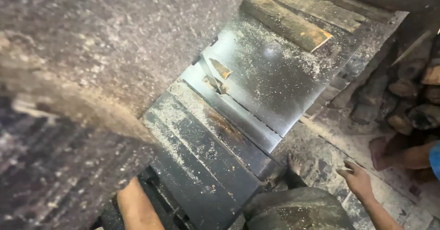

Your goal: Cut wooden logs into smaller pieces using a band saw in a workshop environment.

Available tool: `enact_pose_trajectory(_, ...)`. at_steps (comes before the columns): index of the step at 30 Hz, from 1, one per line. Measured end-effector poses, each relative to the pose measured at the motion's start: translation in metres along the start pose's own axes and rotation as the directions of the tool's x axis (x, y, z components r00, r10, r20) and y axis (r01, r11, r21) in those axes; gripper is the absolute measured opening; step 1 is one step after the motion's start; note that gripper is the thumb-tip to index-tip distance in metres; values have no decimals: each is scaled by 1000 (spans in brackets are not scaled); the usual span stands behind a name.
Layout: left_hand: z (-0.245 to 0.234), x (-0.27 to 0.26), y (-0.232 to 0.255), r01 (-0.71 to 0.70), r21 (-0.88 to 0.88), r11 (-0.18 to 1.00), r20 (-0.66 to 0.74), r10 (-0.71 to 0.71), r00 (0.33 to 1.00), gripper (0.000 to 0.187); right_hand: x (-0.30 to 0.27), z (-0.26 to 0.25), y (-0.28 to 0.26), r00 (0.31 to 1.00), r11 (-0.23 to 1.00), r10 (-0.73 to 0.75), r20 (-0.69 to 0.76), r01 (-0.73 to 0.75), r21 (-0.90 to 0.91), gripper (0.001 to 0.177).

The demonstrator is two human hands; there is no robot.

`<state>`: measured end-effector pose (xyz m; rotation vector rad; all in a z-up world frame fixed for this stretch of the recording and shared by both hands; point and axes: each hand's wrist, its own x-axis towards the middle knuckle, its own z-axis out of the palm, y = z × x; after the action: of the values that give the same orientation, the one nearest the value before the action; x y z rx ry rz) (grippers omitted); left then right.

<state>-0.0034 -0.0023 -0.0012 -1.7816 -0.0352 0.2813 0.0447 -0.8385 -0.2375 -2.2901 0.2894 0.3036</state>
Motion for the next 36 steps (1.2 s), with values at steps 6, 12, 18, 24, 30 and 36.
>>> enact_pose_trajectory(6, 8, -18, 8, -153, 321, 935, 71, 138, 988, 23, -8, 5, -9, 996, 997, 66, 64, -64, -41, 71)
enact_pose_trajectory(12, 23, -11, -3, -265, 635, 725, 135, 233, 963, 19, -8, 2, 9, 981, 969, 108, 161, -68, -236, 75)
enact_pose_trajectory(18, 38, -19, 4, -348, 832, 433, 249, 270, 930, 18, -20, 0, 72, 980, 963, 134, 150, -93, -254, 73)
enact_pose_trajectory(24, 72, -9, 38, -389, 811, -438, 530, 268, 804, 16, -45, 7, 135, 935, 887, 311, 169, -222, -404, 70)
enact_pose_trajectory(30, 80, -1, 36, 203, -107, -973, 648, 86, 756, 17, -42, 13, 135, 940, 901, 291, 180, -206, -381, 71)
enact_pose_trajectory(36, 82, -5, 52, 542, -838, -66, 546, -74, 835, 19, -28, 12, 77, 949, 937, 218, 227, -139, -321, 70)
